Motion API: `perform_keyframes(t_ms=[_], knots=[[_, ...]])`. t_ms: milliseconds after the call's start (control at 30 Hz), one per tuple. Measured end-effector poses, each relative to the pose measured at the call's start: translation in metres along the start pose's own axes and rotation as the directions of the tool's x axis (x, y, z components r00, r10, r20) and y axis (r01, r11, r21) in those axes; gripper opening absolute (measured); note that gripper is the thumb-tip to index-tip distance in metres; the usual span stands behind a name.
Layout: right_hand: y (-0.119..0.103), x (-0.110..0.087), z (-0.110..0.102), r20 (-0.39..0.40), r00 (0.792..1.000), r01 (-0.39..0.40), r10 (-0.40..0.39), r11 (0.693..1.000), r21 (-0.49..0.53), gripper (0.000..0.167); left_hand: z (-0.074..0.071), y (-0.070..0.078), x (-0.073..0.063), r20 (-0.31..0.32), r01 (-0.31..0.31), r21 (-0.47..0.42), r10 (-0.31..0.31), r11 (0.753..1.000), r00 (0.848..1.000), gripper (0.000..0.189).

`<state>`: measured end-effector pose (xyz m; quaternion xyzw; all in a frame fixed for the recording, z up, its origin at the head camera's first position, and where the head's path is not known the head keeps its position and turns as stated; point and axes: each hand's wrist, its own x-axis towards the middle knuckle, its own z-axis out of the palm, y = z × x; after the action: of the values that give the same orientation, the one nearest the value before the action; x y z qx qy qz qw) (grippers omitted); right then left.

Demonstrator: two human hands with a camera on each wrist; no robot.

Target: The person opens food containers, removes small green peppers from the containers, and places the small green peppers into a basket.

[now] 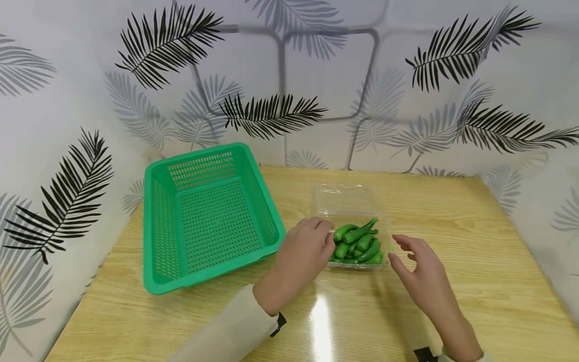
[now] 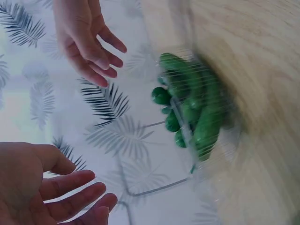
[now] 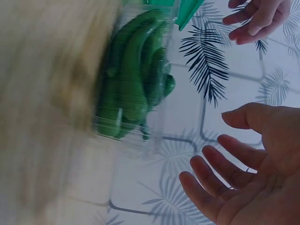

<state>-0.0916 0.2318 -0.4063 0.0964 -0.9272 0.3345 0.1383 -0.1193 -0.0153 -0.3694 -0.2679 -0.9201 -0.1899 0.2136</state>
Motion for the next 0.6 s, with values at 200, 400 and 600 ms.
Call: perform_keyframes(t_ms=[200,400,600], knots=[[-0.003,0.013,-0.005,0.041,0.99,0.137,-0.133,0.983,-0.12,0.04,-0.032,-0.008,-0.01,-0.125,0.012,-0.015,-0.013,1.0,0.992,0.016],[0.002,0.021,-0.001,0.135,0.969,0.227,-0.208,0.962,-0.153,0.035,-0.063,-0.033,-0.024,-0.255,0.057,-0.059,-0.07,0.997,0.965,0.016],[0.008,0.028,0.009,0.194,0.944,0.302,-0.267,0.936,-0.179,0.034,-0.088,-0.071,-0.048,-0.373,0.193,-0.007,-0.182,0.981,0.91,0.017]])
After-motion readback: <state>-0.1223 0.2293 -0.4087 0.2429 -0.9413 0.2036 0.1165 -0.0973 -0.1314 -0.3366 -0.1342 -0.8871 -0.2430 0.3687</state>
